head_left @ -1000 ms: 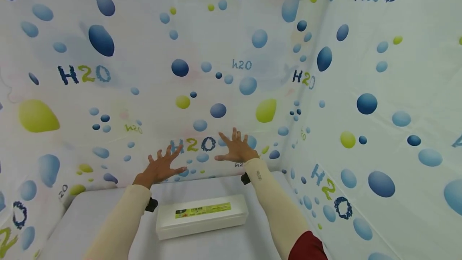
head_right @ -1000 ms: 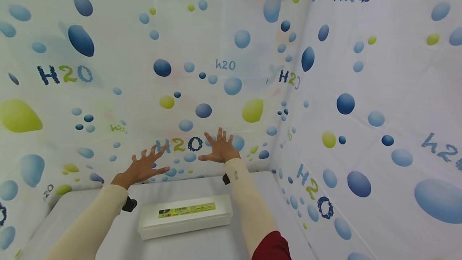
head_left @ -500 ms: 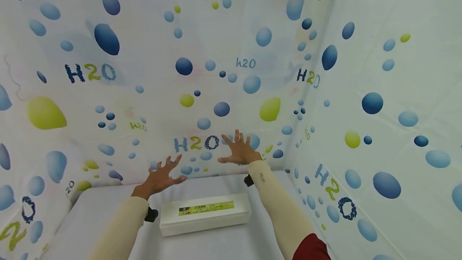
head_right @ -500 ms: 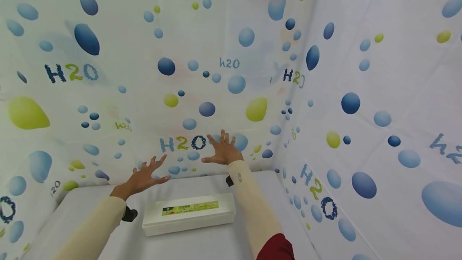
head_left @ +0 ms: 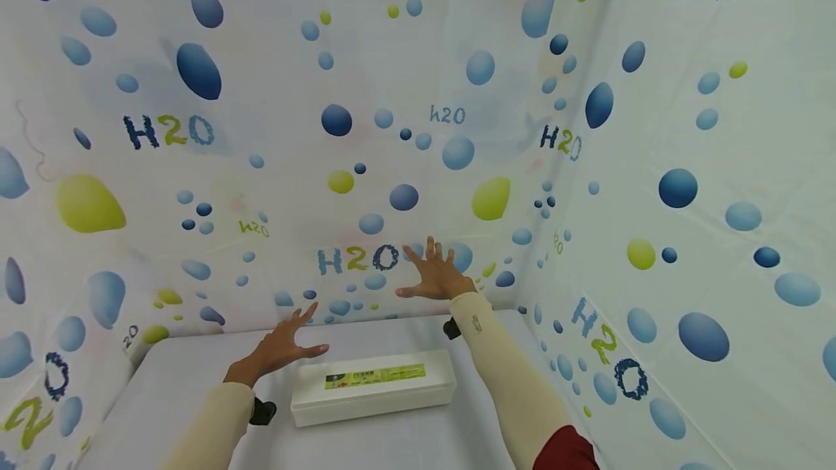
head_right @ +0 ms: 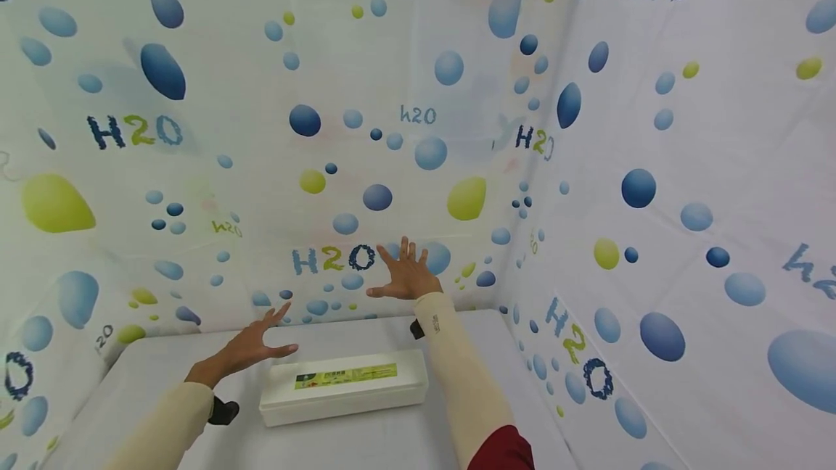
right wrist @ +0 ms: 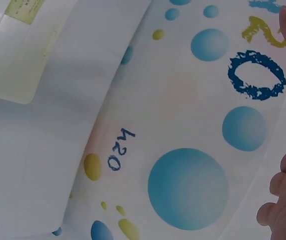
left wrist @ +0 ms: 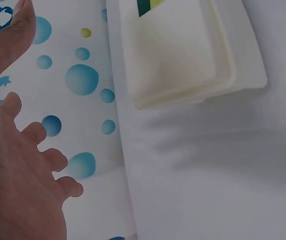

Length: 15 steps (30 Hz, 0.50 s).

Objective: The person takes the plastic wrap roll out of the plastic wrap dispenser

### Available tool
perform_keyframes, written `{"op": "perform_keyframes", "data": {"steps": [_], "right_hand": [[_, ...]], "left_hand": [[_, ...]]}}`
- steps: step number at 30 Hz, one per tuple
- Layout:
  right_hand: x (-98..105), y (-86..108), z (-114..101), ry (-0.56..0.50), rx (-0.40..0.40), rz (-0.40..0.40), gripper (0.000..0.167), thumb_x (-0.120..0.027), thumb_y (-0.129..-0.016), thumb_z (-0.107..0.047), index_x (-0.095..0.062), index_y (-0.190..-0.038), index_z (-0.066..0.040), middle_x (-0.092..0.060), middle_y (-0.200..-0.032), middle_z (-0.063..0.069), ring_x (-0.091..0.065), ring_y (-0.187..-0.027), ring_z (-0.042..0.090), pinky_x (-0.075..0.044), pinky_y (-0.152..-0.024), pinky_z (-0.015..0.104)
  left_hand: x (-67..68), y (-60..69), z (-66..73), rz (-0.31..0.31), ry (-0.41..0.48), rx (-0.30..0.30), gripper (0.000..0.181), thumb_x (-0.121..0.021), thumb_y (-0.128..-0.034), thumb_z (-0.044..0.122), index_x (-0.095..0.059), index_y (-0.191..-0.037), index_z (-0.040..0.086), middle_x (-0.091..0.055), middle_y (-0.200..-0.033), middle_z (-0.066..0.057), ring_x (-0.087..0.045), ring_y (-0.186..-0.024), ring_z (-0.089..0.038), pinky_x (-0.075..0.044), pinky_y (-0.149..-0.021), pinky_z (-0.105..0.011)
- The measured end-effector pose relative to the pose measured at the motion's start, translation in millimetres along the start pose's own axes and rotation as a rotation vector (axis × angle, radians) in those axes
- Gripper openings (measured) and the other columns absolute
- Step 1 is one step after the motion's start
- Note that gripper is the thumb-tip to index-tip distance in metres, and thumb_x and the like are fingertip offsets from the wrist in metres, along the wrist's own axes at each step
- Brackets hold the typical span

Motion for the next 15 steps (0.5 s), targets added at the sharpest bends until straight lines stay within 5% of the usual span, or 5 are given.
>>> {"op": "perform_keyframes", "data": {"steps": [15], "right_hand": [[-7.0, -3.4, -3.5, -0.001, 0.016, -0.01, 0.108, -0.067, -0.096, -0.072, -0.013, -0.178, -0.027, 0.003, -0.18, 0.036, -0.007, -0.168, 0.058, -0.011, -0.133, 0.079]], "left_hand": [[-20.7, 30.6, -26.9, 0.015, 0.065, 0.003, 0.126, -0.089, -0.0825, 0.058, -0.021, -0.172, 0.001, -0.022, -0.173, -0.042, -0.028, -0.156, -0.069, -0.034, -0.118, -0.086]]}}
Point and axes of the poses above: each hand's wrist, its own y-axis away from the middle knuckle, its own x-axis out of the back of the hand, z = x × y, the point moved 3 cm from there along -y, towards the middle knuckle
